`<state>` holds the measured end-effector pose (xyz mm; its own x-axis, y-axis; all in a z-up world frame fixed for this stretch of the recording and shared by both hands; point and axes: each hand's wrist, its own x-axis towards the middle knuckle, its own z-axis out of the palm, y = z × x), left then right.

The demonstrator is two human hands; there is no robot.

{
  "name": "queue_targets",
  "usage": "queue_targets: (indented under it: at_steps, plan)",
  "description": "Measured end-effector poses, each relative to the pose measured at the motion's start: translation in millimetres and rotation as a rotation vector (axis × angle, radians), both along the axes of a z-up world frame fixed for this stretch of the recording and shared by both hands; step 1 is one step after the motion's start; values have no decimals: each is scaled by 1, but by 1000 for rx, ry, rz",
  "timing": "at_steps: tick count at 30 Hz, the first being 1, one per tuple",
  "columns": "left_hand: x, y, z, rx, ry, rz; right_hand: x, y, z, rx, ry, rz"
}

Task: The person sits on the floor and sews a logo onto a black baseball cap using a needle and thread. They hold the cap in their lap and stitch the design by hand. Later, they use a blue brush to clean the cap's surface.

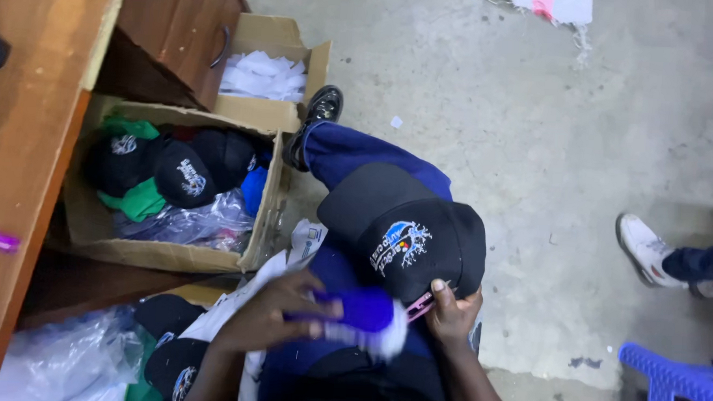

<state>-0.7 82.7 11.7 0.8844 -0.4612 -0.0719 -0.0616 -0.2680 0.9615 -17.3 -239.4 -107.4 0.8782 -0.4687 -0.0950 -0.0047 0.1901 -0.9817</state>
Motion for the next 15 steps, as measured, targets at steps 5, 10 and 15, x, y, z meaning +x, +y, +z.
queue_targets:
  at_steps: [5, 10, 15]
  plan:
    - [-30, -27, -64, 131, -226, -515, 20, 2, 18, 243, -86, 78]
    - [-23, -57, -89, -60, -229, -400, 22, 5, 23, 457, -102, 100]
    - [-25, -80, -49, 2, -321, -185, 24, 2, 19, 476, -168, 129]
